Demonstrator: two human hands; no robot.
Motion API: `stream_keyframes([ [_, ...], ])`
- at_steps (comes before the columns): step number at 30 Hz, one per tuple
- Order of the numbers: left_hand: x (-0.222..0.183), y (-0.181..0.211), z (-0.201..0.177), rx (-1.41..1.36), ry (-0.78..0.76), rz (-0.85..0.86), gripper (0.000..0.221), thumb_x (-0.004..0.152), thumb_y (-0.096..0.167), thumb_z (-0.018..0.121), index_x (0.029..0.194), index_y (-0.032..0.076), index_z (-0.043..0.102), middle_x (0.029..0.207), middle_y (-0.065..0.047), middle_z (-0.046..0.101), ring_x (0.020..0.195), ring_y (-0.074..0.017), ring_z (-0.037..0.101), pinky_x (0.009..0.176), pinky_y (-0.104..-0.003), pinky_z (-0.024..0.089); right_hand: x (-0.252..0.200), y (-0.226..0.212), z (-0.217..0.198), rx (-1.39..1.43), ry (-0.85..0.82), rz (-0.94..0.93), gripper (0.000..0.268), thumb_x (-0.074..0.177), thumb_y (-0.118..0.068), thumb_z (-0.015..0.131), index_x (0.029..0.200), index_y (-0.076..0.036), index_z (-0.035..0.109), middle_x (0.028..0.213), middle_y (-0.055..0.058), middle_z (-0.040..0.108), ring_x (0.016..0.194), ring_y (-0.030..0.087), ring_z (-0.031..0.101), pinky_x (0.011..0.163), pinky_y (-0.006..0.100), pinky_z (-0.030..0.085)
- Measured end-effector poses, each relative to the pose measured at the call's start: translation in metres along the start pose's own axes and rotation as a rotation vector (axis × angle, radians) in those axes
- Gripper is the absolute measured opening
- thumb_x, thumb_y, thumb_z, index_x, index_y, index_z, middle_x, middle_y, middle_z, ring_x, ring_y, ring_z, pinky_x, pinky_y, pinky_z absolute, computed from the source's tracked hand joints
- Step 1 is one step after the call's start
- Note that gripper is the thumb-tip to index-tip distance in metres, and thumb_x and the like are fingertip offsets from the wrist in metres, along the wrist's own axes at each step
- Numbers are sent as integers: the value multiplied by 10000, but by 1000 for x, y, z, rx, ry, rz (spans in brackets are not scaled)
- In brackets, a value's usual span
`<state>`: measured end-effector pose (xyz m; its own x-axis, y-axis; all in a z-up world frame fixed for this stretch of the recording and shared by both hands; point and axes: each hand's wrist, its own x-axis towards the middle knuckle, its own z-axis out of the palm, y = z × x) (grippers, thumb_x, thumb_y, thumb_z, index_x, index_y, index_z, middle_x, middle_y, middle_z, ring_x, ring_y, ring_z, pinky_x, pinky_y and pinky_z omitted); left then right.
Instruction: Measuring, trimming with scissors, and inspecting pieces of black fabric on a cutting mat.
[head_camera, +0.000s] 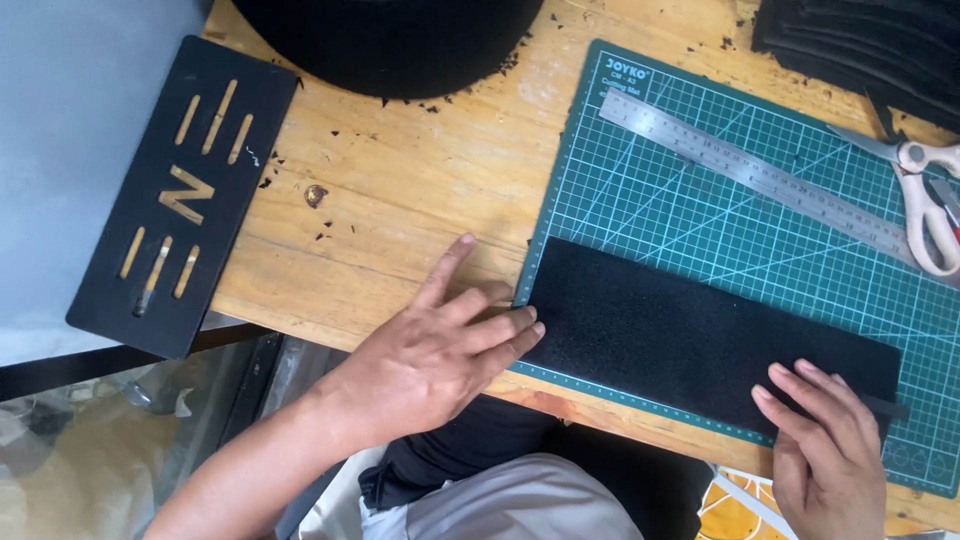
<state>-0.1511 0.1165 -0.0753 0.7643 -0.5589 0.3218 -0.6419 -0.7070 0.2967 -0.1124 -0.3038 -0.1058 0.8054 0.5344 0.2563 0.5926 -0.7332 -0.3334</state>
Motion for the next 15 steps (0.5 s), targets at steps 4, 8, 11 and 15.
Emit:
stream_keyframes([
  [4,8,-2,-2,15,-18,41,326,984,118,607,1283,34,705,1211,-84,695,1267,-339,576,1217,-740,188,-3,2,-1,-18,-26,19,352,1003,70,507,1266,-82,683,1457,91,620,1487,329,530,1335,520,373],
  [8,15,-3,-4,-73,49,57,249,1050,59,497,1120,-50,708,1283,-218,669,1395,-385,519,1284,-579,223,-2,0,1,-32,-8,30,332,1010,66,516,1263,-68,685,1452,108,628,1484,335,540,1335,524,377],
  [11,16,-6,2,-163,37,51,260,1054,61,463,1104,-47,695,1402,-241,600,1451,-389,454,1266,-534,276,-3,-1,1,-32,0,34,315,1018,66,521,1252,-61,690,1442,117,634,1477,341,549,1333,527,383],
  [15,13,-8,7,-177,-12,35,207,1019,89,505,1085,23,689,1504,-224,546,1467,-382,439,1256,-506,299,-4,4,2,-11,7,2,312,1025,42,495,1251,-70,679,1447,125,625,1469,346,552,1329,522,380],
])
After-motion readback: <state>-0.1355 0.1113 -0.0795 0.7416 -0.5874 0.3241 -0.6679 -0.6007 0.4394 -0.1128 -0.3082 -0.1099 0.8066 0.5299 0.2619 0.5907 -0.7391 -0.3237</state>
